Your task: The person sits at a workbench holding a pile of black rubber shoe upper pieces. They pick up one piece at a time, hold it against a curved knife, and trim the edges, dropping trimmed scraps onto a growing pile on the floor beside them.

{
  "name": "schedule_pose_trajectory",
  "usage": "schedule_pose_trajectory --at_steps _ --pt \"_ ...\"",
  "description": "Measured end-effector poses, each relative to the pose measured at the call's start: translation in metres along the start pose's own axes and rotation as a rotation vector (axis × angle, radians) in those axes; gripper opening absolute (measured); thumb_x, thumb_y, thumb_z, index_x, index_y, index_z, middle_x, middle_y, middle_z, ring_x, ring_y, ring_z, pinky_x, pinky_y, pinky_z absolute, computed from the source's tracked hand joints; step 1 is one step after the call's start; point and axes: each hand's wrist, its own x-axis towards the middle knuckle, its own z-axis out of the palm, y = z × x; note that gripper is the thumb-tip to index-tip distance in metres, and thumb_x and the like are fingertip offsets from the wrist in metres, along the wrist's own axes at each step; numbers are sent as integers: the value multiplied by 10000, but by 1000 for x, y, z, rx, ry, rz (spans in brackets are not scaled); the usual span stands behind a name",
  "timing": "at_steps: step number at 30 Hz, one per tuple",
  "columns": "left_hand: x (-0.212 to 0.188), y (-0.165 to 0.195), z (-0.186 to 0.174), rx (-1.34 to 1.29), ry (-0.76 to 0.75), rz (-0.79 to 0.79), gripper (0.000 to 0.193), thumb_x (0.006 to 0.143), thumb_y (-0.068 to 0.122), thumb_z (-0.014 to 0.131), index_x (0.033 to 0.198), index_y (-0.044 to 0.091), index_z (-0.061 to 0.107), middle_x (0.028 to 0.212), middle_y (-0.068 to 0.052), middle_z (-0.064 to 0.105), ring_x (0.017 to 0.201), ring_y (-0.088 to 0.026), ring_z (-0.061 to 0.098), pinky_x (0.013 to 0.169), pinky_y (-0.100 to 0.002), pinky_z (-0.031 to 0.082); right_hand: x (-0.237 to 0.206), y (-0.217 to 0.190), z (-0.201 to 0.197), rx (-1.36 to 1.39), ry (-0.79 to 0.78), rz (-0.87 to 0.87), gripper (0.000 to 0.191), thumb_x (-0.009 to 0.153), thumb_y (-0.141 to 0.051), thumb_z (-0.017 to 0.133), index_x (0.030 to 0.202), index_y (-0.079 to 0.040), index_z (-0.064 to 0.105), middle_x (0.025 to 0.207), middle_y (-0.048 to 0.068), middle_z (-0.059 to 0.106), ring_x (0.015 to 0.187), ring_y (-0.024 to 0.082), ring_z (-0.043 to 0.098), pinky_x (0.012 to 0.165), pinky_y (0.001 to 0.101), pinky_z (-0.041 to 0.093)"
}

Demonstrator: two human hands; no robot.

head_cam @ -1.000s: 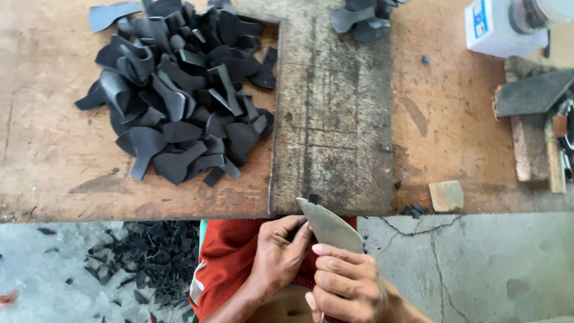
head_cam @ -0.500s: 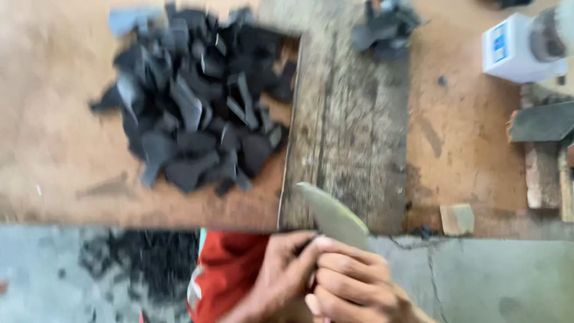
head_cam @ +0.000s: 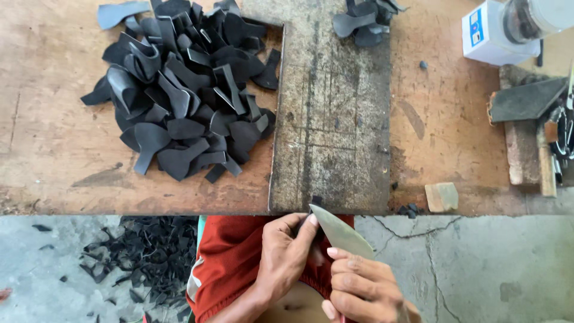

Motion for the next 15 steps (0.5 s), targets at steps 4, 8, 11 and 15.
schedule_pose_trajectory --at_steps 4,8,11,15 --pt "3 -5 0 141 27 139 235 1009 169 626 935 -22 740 676 14 650 565 -39 520 502 -233 440 1 -2 -1 -15 -18 5 190 824 -44 779 740 -46 608 775 55 588 764 227 688 954 488 628" --pt "6 -8 -4 195 7 231 224 1008 155 620 936 -22 735 697 40 658 642 -16 514 552 -222 462 13 -1 -1 11 -72 2 167 820 -14 747 746 -41 600 786 66 592 762 234 683 969 510 621" --pt "8 -8 -8 228 -24 291 218 1021 139 624 944 -34 731 703 40 641 661 -13 496 564 -220 464 20 0 -1 27 -27 26 146 807 -11 733 752 -38 601 794 69 593 778 231 686 977 499 615" --pt "8 -10 -11 174 -64 211 211 1024 113 631 921 -41 733 674 27 603 623 -36 472 528 -238 422 21 0 -2 35 -32 25 147 808 2 726 756 -31 593 804 67 598 787 225 687 987 496 613"
